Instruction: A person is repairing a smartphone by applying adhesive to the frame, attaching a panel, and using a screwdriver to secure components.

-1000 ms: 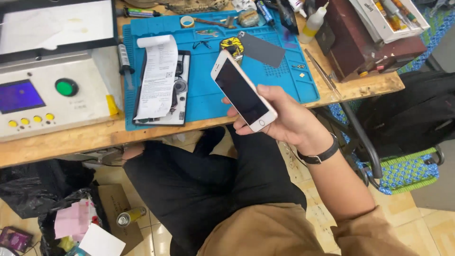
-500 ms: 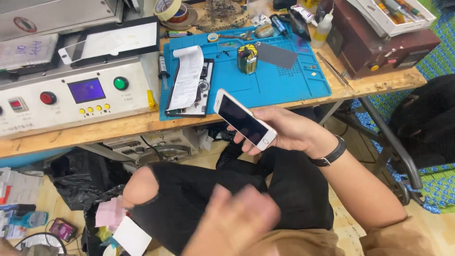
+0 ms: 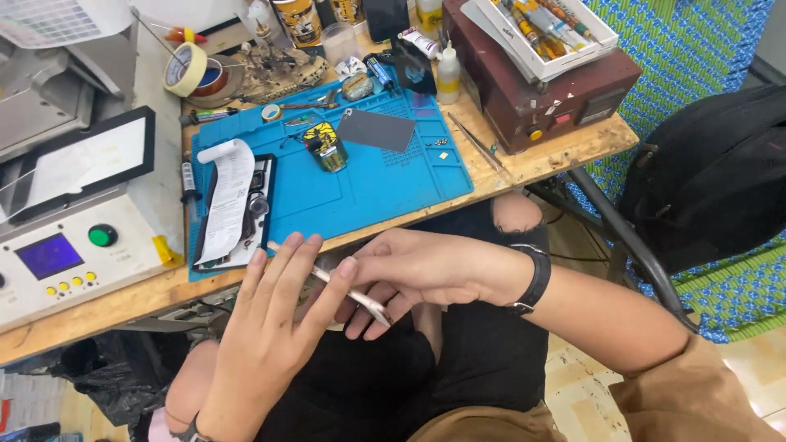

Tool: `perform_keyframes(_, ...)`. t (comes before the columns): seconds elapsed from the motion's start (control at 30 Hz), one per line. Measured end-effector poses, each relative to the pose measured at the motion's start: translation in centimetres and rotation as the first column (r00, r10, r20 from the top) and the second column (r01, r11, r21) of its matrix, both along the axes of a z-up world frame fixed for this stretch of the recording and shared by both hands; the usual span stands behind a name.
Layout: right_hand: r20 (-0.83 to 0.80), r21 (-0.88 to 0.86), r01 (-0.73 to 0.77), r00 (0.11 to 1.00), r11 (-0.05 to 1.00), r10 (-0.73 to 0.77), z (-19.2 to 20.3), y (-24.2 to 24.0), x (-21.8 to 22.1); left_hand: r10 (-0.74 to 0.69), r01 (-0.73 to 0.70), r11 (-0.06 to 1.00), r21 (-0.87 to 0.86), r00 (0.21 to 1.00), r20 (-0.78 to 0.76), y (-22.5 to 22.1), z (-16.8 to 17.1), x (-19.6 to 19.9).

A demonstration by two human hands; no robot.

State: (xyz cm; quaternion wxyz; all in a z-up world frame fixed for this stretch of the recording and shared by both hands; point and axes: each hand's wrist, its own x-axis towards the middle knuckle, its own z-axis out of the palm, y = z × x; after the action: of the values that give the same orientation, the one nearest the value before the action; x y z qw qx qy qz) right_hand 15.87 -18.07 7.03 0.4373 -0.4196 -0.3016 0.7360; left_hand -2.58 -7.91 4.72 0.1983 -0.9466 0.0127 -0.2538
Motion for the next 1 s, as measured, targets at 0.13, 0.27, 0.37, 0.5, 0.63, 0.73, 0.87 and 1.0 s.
perform_keyframes(0.13,0.025,-0.039,-0.027,0.999,0.999,0.028,-0.2,1.0,2.4,0.023,-0.024,0.999,0.029,1.0,0.003,0.0,-0.5,2.4)
perform_keyframes(0.27,-0.001,-0.077,-0.036,0.999,0.996,0.036,-1.0,2.2,3.9,0.005,-0.005,0.999,0.037,1.0,0.002,1.5,-1.9,3.7)
perform_keyframes(0.37,0.004,-0.08,-0.089,0.996,0.993,0.089,0.1,3.1,4.7,-0.021,0.021,0.999,-0.037,1.0,0.0,2.5,-1.8,4.1)
perform_keyframes(0.5,0.404,-0.002,0.119,0.909,0.993,-0.108,2.6,2.9,7.4,0.107,-0.011,0.829,-0.56,0.985,0.139,3.5,-2.1,5.4)
perform_keyframes(0.63,0.8,0.574,0.424,-0.11,0.701,-0.589,7.5,-0.8,13.5,0.457,0.107,0.313,-0.944,0.854,0.249,3.3,-3.0,8.1)
perform_keyframes(0.73,0.766,0.575,0.301,-0.525,0.76,-0.371,6.6,-1.4,20.2,0.461,0.203,0.205,-0.957,0.843,0.278,4.1,-5.3,9.7)
perform_keyframes(0.87,0.958,0.15,0.495,-0.285,0.856,-0.003,5.4,2.0,22.7,0.463,0.222,0.263,-0.939,0.825,0.325,4.8,-6.8,11.1)
perform_keyframes(1.0,0.965,0.169,0.512,-0.258,0.842,-0.037,5.9,1.8,23.3,0.394,0.263,0.331,-0.906,0.834,0.386,6.1,-9.1,11.6)
